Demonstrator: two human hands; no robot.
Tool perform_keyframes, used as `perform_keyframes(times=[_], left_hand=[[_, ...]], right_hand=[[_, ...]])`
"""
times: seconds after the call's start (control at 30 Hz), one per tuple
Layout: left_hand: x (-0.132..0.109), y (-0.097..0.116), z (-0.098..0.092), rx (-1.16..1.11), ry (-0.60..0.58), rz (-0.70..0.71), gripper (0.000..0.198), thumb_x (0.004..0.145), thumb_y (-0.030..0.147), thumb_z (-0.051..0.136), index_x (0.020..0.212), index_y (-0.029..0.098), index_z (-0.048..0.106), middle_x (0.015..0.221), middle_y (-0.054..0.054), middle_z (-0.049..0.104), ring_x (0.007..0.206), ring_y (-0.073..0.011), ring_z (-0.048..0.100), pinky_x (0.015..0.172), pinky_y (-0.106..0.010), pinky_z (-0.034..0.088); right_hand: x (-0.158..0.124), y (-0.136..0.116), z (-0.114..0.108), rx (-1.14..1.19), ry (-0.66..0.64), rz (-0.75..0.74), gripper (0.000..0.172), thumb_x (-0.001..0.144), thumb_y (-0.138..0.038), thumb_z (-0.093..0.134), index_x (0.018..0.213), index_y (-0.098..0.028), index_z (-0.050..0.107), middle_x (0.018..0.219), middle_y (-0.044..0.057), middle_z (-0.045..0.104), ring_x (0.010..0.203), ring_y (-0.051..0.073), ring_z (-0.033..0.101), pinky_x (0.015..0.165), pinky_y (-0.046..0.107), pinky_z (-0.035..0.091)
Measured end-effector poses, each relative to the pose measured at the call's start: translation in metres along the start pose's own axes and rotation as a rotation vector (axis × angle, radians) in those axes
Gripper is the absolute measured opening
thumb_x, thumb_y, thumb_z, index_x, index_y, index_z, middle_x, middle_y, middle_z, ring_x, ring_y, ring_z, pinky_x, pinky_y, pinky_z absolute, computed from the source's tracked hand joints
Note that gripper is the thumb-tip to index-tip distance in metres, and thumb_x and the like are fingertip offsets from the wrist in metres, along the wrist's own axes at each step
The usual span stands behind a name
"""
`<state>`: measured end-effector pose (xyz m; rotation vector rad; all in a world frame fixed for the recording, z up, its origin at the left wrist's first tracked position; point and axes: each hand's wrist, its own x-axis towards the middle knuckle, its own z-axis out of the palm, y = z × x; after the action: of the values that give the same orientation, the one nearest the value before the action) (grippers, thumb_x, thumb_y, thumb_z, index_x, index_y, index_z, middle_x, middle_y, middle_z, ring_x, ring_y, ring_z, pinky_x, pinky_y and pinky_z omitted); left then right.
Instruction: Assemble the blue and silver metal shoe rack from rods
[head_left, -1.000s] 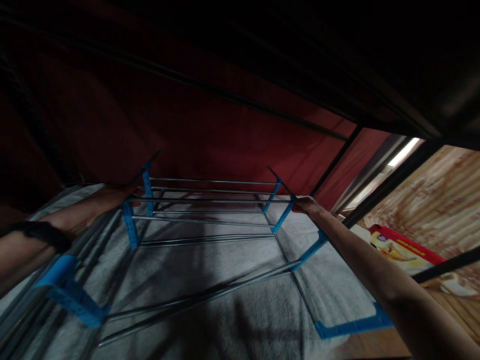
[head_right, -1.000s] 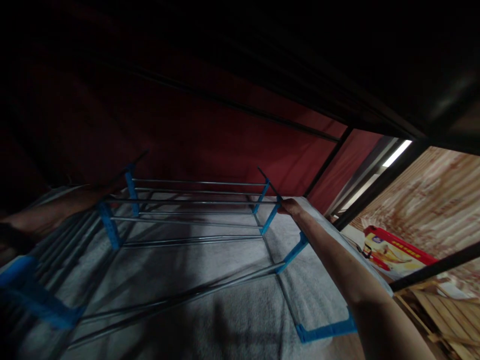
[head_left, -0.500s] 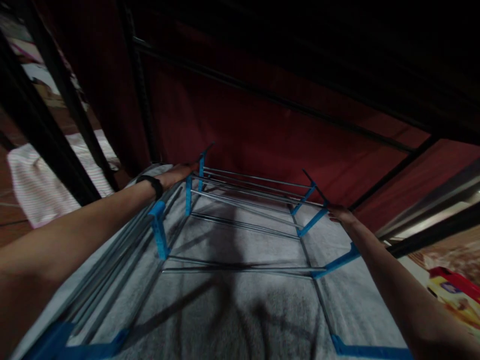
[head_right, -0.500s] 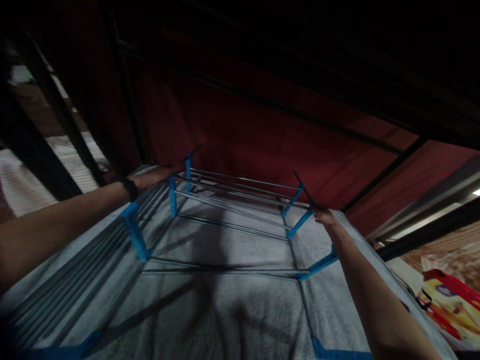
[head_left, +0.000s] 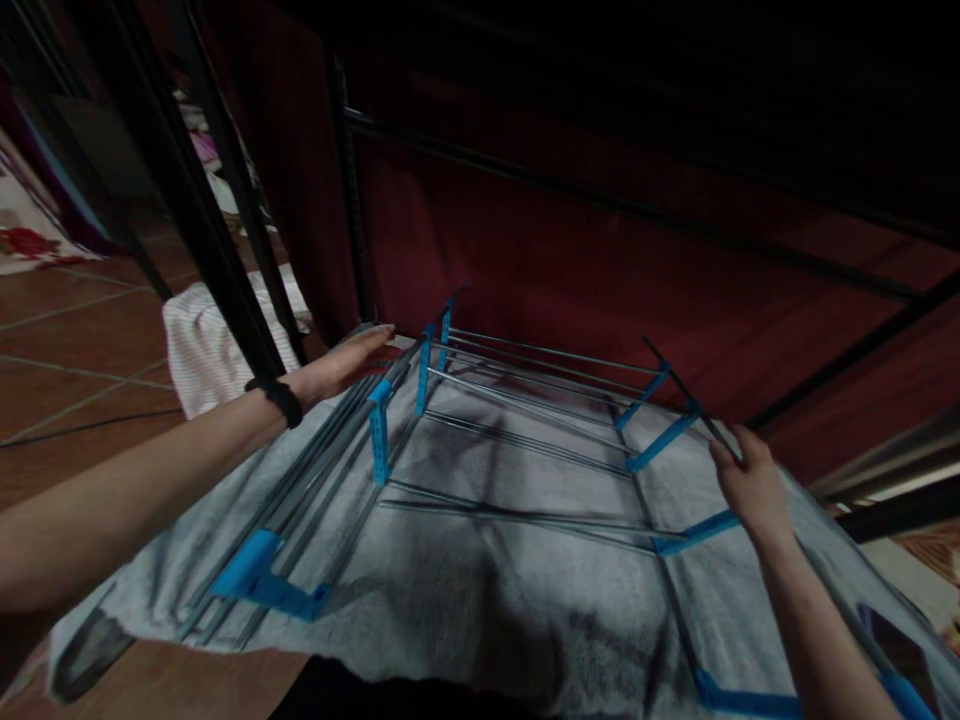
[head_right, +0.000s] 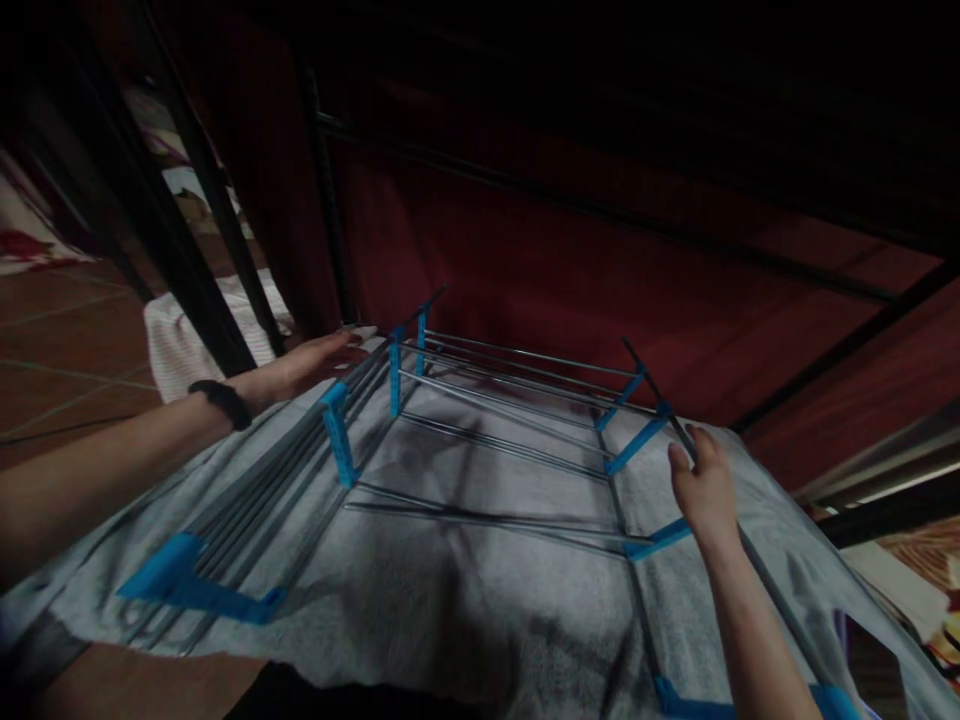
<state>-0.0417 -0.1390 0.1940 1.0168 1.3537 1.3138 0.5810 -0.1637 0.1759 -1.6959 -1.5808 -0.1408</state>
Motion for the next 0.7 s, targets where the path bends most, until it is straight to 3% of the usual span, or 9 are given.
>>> perform_keyframes(times=[0.07,0.13,0.23,0.3,0.37,0.47,0.6,0.7], left_hand=[[-0.029,-0.012,-0.019,-0.041,0.043,-0.062,0.045,0.092,0.046,0.06,0.125,0.015,0.061,0.105,-0.008,0.074,0.103,-0.019,0.067,0.089,-0.028,0.054],[-0.062,-0.035,-0.036,-0.059,0.062,-0.129,0.043,0.091,0.045,0.063,0.124,0.016,0.061,0.11,-0.007,0.074,0.11,-0.0201,0.066,0.091,-0.027,0.054],[-0.109,-0.083,-0.055,-0.085,0.098,-0.236,0.048,0.078,0.043,0.076,0.119,0.021,0.064,0.121,-0.007,0.073,0.12,-0.0244,0.064,0.094,-0.028,0.055],[-0.135,-0.116,-0.06,-0.124,0.144,-0.255,0.052,0.067,0.042,0.085,0.112,0.023,0.067,0.116,-0.006,0.075,0.12,-0.0281,0.065,0.096,-0.031,0.057],[-0.156,-0.143,-0.059,-0.134,0.116,-0.248,0.055,0.061,0.045,0.088,0.109,0.025,0.07,0.111,-0.006,0.077,0.122,-0.032,0.065,0.099,-0.036,0.056],[-0.176,-0.167,-0.046,-0.116,0.106,-0.246,0.064,0.058,0.052,0.089,0.111,0.023,0.07,0.112,-0.01,0.076,0.125,-0.0353,0.062,0.107,-0.042,0.052],[-0.187,-0.182,-0.027,-0.058,0.142,-0.284,0.079,0.048,0.059,0.091,0.111,0.017,0.068,0.119,-0.018,0.073,0.127,-0.0377,0.06,0.112,-0.047,0.047],[-0.189,-0.188,-0.021,-0.007,0.127,-0.284,0.088,0.047,0.066,0.089,0.114,0.013,0.066,0.129,-0.022,0.068,0.131,-0.0385,0.056,0.115,-0.047,0.042]], right_hand=[[-0.058,-0.017,0.01,0.104,0.003,-0.037,0.053,0.089,-0.052,0.048,0.13,-0.022,0.061,0.14,0.016,0.059,0.133,0.032,0.052,0.112,0.054,0.041],[-0.123,-0.031,0.027,0.23,-0.076,-0.053,0.052,0.091,-0.051,0.046,0.132,-0.023,0.06,0.139,0.014,0.06,0.133,0.03,0.053,0.113,0.054,0.04],[-0.212,-0.04,0.055,0.314,-0.226,0.028,0.046,0.092,-0.049,0.045,0.126,-0.026,0.065,0.136,0.012,0.063,0.132,0.031,0.056,0.112,0.056,0.043],[-0.254,-0.04,0.069,0.35,-0.288,0.087,0.044,0.092,-0.046,0.043,0.126,-0.029,0.066,0.133,0.011,0.065,0.128,0.031,0.06,0.109,0.055,0.048],[-0.279,-0.038,0.076,0.35,-0.333,0.105,0.044,0.092,-0.044,0.044,0.128,-0.031,0.066,0.134,0.008,0.065,0.128,0.031,0.06,0.108,0.053,0.05],[-0.295,-0.035,0.079,0.306,-0.375,0.06,0.044,0.094,-0.041,0.043,0.13,-0.03,0.066,0.139,0.007,0.062,0.131,0.029,0.057,0.111,0.052,0.048],[-0.305,-0.03,0.084,0.273,-0.404,-0.046,0.045,0.097,-0.036,0.04,0.131,-0.019,0.065,0.142,0.013,0.06,0.132,0.028,0.056,0.113,0.052,0.045],[-0.317,-0.027,0.091,0.259,-0.392,-0.107,0.044,0.098,-0.03,0.039,0.133,-0.018,0.064,0.14,0.014,0.06,0.132,0.027,0.056,0.112,0.05,0.046]])
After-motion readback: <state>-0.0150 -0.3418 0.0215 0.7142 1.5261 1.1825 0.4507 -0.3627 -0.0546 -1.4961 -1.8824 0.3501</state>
